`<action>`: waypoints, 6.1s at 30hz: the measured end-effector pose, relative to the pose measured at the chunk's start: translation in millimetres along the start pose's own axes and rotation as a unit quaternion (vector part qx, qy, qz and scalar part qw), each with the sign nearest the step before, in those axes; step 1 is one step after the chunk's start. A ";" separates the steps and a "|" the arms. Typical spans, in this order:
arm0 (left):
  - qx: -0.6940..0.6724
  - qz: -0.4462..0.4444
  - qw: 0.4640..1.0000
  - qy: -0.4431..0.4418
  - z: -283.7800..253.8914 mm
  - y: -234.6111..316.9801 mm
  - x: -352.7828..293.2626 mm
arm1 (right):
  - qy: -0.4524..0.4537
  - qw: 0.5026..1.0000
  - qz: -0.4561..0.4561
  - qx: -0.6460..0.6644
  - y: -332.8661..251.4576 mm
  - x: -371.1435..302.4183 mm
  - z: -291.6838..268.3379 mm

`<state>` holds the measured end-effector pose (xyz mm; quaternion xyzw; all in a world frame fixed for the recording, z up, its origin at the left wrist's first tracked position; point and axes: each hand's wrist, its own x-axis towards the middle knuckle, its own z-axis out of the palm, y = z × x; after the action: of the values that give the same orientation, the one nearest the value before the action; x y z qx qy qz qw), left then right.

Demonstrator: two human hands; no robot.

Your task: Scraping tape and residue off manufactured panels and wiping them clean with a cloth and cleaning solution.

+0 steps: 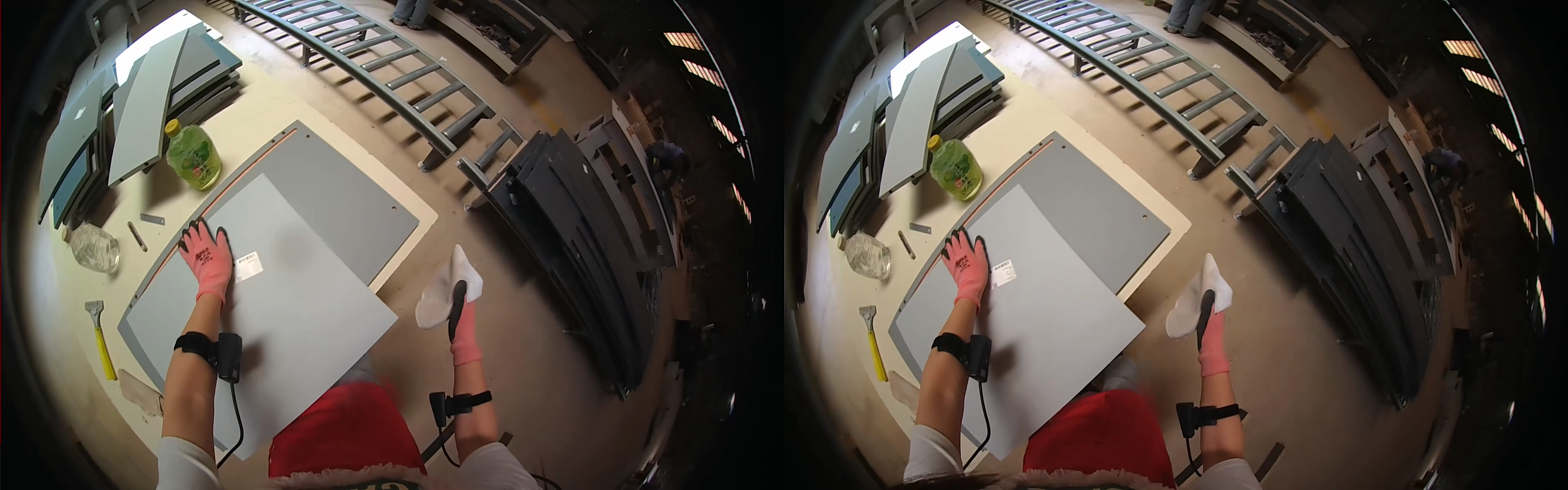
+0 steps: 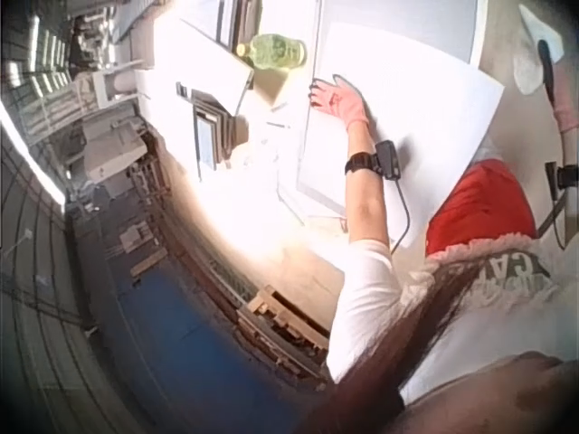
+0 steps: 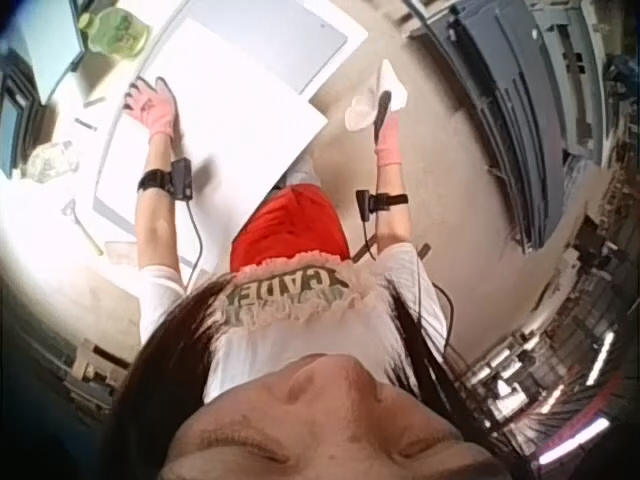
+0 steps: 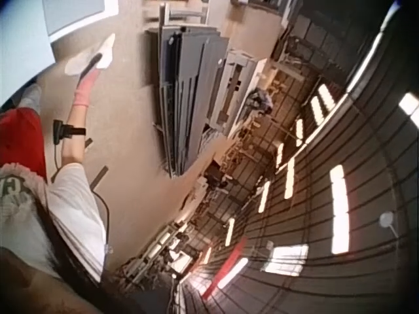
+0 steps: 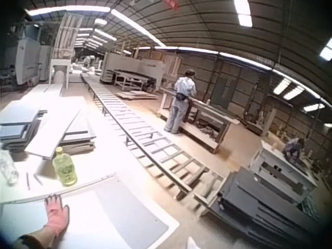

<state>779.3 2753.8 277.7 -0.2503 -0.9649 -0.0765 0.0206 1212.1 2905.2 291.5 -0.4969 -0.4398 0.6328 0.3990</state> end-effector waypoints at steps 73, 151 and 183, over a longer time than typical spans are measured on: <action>-0.035 -0.041 0.998 -0.020 -19.3 -17.4 0.8 | -0.373 0.527 -0.299 -0.703 12.7 -5.9 226.3; -0.351 -0.317 0.866 0.164 -94.2 -182.4 -344.1 | -0.605 0.382 -0.465 -0.521 83.4 -124.6 481.9; -0.387 0.178 0.902 0.074 -115.9 -174.1 -324.2 | -0.629 0.420 -0.374 -0.538 97.0 -235.9 322.2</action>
<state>978.1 2429.7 343.0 -0.4003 -0.7943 -0.4570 0.0064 934.1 2602.9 303.0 0.1391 -0.9614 0.1922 -0.1396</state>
